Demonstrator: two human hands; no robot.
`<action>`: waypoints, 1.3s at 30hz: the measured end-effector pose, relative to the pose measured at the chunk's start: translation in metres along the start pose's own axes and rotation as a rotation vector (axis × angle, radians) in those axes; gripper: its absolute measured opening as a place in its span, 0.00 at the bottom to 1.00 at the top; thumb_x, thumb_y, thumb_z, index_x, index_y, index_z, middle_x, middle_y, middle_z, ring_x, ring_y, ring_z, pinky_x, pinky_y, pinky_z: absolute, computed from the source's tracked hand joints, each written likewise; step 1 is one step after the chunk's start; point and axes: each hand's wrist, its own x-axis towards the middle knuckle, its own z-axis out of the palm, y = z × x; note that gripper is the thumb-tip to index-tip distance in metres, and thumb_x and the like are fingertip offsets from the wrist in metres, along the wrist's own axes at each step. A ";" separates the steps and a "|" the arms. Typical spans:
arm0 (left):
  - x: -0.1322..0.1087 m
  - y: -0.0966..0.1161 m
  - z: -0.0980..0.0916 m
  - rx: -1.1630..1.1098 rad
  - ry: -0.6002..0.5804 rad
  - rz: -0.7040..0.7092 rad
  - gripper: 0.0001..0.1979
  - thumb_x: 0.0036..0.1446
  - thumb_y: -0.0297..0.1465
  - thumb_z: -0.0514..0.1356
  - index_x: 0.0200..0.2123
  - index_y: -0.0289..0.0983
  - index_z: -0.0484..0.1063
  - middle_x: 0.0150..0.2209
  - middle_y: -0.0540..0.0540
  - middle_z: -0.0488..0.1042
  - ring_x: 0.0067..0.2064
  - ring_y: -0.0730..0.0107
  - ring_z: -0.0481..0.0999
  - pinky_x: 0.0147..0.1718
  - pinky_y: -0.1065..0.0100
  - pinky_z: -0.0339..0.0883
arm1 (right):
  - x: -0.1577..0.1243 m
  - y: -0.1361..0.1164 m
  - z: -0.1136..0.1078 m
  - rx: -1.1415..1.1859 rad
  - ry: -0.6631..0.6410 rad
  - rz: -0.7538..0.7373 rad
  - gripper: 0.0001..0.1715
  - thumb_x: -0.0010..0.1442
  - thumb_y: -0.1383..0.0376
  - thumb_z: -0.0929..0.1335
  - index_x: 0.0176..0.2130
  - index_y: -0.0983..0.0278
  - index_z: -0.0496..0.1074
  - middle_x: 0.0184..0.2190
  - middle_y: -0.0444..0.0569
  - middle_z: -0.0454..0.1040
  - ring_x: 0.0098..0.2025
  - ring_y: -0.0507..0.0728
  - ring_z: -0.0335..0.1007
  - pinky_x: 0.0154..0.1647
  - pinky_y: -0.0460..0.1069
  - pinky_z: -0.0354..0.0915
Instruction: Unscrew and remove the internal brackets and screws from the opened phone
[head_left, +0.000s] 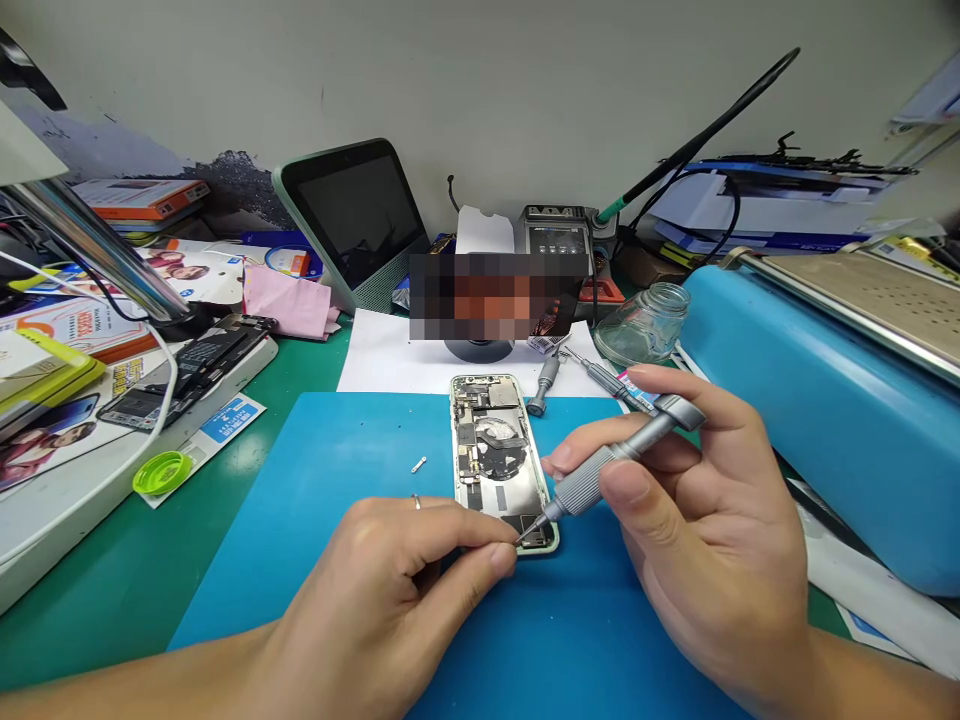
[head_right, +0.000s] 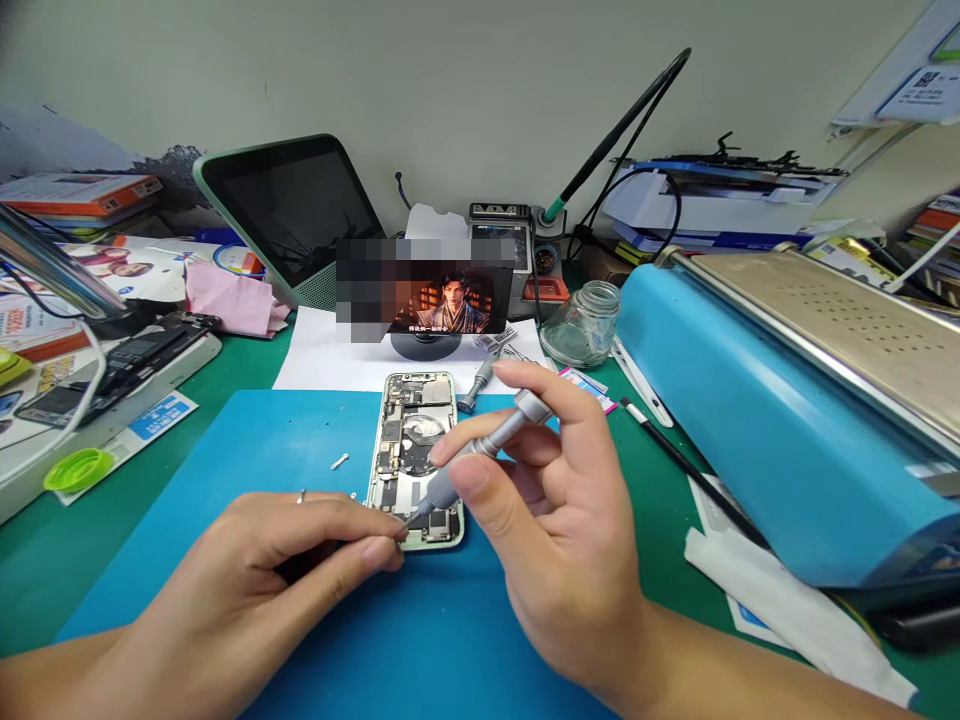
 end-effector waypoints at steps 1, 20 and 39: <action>0.000 0.000 0.000 -0.002 0.000 0.000 0.11 0.72 0.29 0.63 0.45 0.51 0.85 0.36 0.62 0.85 0.35 0.79 0.83 0.35 0.79 0.69 | 0.000 0.000 0.000 0.000 0.002 0.002 0.18 0.70 0.57 0.74 0.57 0.46 0.71 0.35 0.41 0.85 0.36 0.53 0.80 0.37 0.46 0.78; -0.001 0.002 0.001 0.078 -0.005 -0.036 0.11 0.72 0.34 0.60 0.43 0.47 0.85 0.32 0.54 0.84 0.31 0.72 0.81 0.29 0.74 0.68 | 0.002 0.000 -0.001 -0.025 0.004 0.018 0.19 0.70 0.57 0.75 0.57 0.46 0.72 0.35 0.41 0.85 0.36 0.53 0.81 0.36 0.46 0.77; -0.001 0.006 0.001 0.065 0.004 -0.045 0.11 0.69 0.31 0.60 0.36 0.44 0.82 0.27 0.56 0.79 0.27 0.77 0.74 0.26 0.75 0.61 | -0.001 0.000 -0.001 -0.026 -0.026 0.016 0.19 0.70 0.57 0.75 0.58 0.45 0.71 0.36 0.41 0.85 0.36 0.53 0.80 0.36 0.47 0.77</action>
